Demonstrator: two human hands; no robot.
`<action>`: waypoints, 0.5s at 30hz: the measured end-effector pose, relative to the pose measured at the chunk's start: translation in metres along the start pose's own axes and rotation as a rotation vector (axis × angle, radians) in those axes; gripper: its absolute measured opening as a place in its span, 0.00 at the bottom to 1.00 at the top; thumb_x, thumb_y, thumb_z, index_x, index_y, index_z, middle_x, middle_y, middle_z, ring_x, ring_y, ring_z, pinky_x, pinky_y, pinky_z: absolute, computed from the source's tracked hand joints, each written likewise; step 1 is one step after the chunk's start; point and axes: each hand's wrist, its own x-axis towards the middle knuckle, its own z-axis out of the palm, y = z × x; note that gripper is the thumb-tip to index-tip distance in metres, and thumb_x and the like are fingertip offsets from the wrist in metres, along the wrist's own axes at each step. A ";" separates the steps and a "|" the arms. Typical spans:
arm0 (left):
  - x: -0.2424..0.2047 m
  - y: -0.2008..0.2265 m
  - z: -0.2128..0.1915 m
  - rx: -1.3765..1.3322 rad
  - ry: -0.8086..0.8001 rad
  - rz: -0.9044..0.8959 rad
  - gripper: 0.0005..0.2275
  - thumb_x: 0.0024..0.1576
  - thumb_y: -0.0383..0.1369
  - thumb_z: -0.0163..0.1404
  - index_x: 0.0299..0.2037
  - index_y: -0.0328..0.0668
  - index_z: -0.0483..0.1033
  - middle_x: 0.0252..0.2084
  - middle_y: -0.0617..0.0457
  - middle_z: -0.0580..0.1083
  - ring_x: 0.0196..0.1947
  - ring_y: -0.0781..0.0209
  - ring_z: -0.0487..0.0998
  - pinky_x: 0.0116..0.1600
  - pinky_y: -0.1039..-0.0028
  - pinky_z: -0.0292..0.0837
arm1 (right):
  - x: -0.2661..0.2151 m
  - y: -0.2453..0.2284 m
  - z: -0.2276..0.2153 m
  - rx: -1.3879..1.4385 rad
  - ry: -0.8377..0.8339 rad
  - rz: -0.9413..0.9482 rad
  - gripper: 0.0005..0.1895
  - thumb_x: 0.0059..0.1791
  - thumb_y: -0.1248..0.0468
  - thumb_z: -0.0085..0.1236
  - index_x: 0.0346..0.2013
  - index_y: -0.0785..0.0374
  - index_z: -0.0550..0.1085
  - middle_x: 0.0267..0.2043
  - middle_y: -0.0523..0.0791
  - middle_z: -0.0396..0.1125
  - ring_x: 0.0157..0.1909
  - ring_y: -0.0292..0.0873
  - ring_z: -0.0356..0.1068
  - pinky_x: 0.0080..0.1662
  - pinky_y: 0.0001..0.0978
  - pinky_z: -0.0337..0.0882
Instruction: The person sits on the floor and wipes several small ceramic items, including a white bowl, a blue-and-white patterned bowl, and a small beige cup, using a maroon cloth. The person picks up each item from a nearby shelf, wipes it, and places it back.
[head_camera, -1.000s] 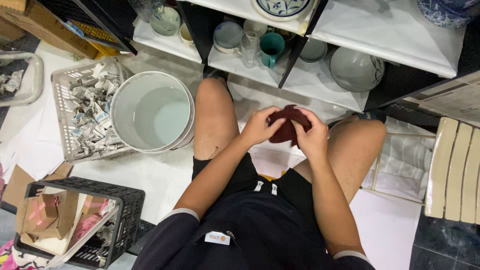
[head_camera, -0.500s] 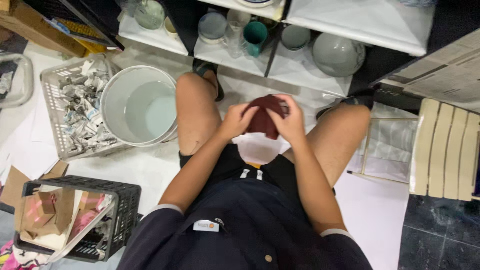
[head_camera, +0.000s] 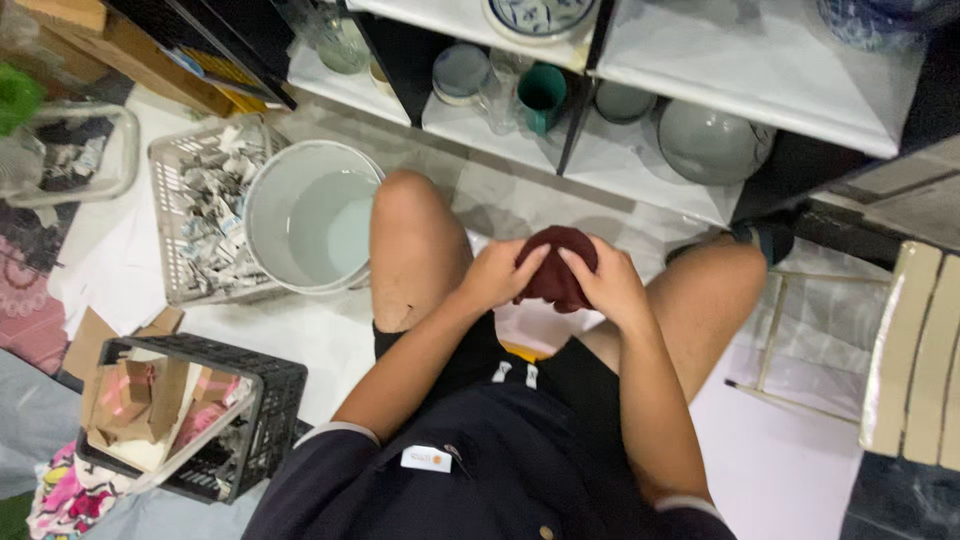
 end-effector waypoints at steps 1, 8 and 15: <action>0.006 -0.001 0.001 0.073 0.040 0.095 0.16 0.63 0.40 0.47 0.41 0.32 0.80 0.24 0.40 0.78 0.22 0.49 0.80 0.29 0.63 0.74 | -0.002 -0.001 -0.001 -0.016 0.028 -0.045 0.20 0.51 0.57 0.59 0.53 0.67 0.74 0.43 0.54 0.76 0.44 0.49 0.78 0.47 0.37 0.74; 0.042 -0.013 0.006 0.192 0.013 0.361 0.15 0.65 0.41 0.47 0.46 0.33 0.76 0.37 0.35 0.78 0.39 0.34 0.79 0.42 0.56 0.73 | -0.005 0.006 -0.005 0.085 0.174 -0.001 0.20 0.51 0.62 0.61 0.54 0.68 0.72 0.43 0.52 0.76 0.45 0.44 0.77 0.48 0.34 0.75; 0.023 -0.002 0.008 -0.020 -0.262 0.043 0.14 0.62 0.39 0.46 0.44 0.34 0.77 0.28 0.39 0.79 0.26 0.42 0.83 0.36 0.62 0.76 | -0.006 0.022 -0.001 0.057 0.233 0.018 0.13 0.51 0.64 0.62 0.47 0.68 0.74 0.38 0.49 0.75 0.39 0.40 0.74 0.44 0.33 0.74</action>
